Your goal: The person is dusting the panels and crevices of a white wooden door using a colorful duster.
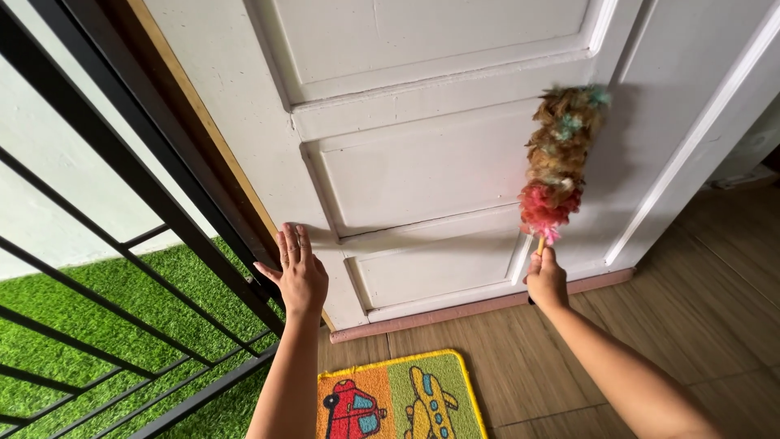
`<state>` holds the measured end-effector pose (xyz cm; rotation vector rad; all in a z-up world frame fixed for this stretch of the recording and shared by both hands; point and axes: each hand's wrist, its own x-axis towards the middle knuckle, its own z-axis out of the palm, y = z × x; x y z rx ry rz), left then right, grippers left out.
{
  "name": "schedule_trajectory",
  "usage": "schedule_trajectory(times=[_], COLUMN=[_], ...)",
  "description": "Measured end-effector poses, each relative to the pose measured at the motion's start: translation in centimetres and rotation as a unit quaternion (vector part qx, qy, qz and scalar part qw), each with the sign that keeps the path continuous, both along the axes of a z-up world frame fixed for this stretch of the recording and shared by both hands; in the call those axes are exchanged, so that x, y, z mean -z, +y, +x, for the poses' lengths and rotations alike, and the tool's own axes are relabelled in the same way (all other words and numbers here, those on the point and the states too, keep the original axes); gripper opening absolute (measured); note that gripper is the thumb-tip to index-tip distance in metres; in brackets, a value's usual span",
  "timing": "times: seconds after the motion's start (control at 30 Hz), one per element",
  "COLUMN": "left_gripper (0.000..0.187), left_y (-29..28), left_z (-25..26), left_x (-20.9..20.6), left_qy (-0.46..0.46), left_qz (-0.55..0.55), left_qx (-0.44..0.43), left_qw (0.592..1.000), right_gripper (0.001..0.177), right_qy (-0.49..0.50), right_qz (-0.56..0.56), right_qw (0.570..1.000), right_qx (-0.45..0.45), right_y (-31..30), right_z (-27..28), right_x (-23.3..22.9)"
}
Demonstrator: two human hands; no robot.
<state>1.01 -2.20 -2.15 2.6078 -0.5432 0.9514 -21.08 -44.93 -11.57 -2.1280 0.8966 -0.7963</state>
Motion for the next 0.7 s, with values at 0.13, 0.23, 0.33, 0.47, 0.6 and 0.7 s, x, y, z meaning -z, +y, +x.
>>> schedule_trajectory(times=[0.13,0.23,0.33,0.47,0.6,0.7], left_gripper=[0.064,0.063,0.064,0.063,0.064,0.062], left_y=[0.2,0.4,0.7,0.8,1.0,1.1], left_z=[0.0,0.1,0.0,-0.3,-0.4,-0.4], left_x=[0.2,0.1,0.1,-0.2,-0.5,-0.7], left_qy=[-0.004,-0.011,-0.006,-0.011,-0.009,-0.006], left_qz=[0.003,0.0,0.008,0.008,0.015,0.023], left_qx=[-0.004,-0.001,0.0,-0.001,-0.006,-0.011], left_qw=[1.0,1.0,1.0,1.0,1.0,1.0], right_gripper=[0.023,0.024,0.021,0.019,0.02,0.021], right_qy=[0.042,0.084,0.132,0.12,0.049,-0.036], right_qz=[0.021,0.109,0.201,0.242,0.242,0.228], right_qw=[0.999,0.99,0.97,0.96,0.966,0.97], right_qx=[-0.018,-0.035,-0.044,-0.074,-0.08,-0.074], right_y=[1.6,5.2,8.1,10.6,11.8,11.3], right_z=[-0.4,-1.7,-2.6,-3.9,-3.3,-0.9], right_x=[3.6,4.4,6.9,9.0,8.2,5.9])
